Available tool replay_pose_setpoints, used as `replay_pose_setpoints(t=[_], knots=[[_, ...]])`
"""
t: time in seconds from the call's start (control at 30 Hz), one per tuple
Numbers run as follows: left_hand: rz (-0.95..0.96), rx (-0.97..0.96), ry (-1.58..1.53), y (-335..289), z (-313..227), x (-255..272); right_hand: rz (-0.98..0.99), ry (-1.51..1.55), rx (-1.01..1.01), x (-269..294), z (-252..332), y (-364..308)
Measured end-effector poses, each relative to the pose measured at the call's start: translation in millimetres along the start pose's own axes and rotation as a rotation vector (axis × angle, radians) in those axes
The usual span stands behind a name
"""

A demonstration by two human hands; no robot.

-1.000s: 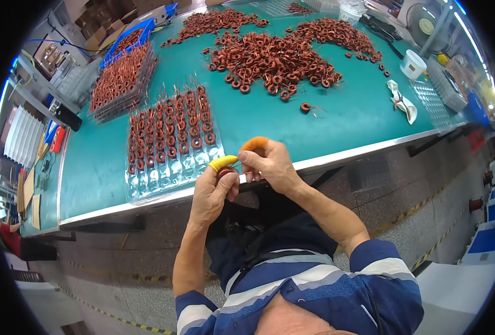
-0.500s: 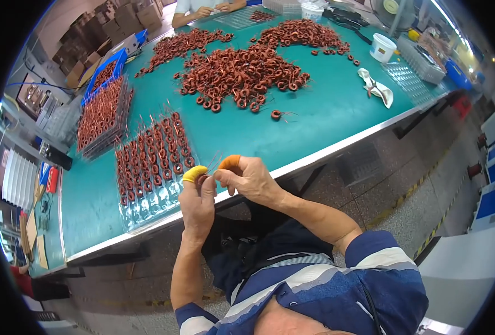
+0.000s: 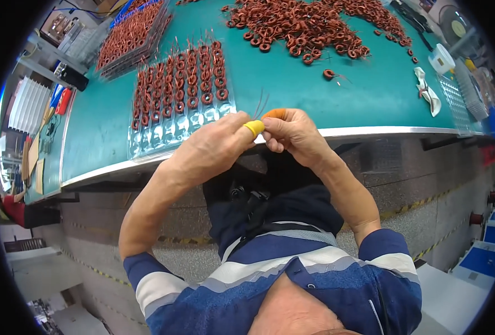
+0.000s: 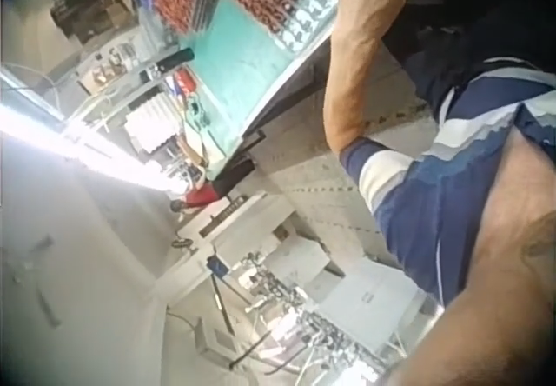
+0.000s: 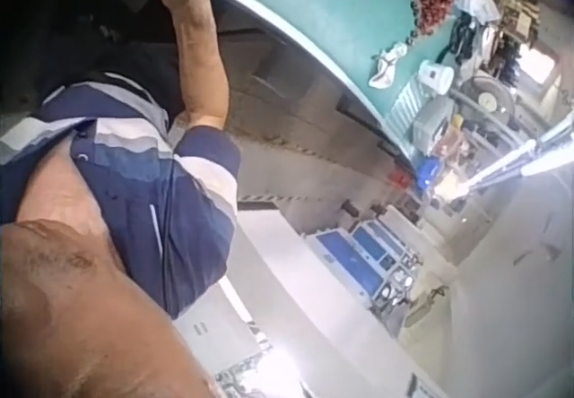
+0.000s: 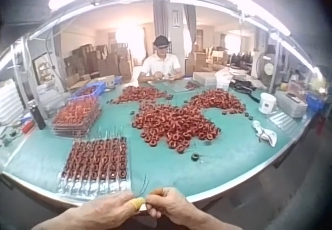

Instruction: Inspecting toroidal inductors, trimming their wires with a handheld tool, and sorting them into plastic trays on a workbench.

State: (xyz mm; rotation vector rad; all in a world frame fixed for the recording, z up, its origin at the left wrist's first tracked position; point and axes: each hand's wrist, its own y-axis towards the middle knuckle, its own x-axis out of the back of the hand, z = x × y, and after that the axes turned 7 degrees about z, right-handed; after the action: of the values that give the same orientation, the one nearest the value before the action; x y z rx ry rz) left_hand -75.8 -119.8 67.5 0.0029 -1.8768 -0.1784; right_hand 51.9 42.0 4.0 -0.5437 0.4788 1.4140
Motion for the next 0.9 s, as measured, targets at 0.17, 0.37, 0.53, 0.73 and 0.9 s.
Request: replay_pose_setpoints(t=[0.17, 0.37, 0.53, 0.73, 0.9], knots=[[-0.13, 0.001, 0.206, -8, -1, -25, -0.037, -0.181, 0.01, 2, -1, -1], [-0.383, 0.289, -0.34, -5, -7, -57, -0.289, -0.559, 0.124, -30, 11, -12], [-0.581, 0.345, -0.89, 1, -16, -67, -0.28, -0.511, 0.23, -35, 14, -16], [-0.644, 0.114, -1.345, 0, -24, -79, -0.176, -0.366, 0.19, -19, 8, -9], [-0.591, 0.153, -1.396, -1, -28, -71, -0.179, -0.316, 0.414, -28, -3, 0]])
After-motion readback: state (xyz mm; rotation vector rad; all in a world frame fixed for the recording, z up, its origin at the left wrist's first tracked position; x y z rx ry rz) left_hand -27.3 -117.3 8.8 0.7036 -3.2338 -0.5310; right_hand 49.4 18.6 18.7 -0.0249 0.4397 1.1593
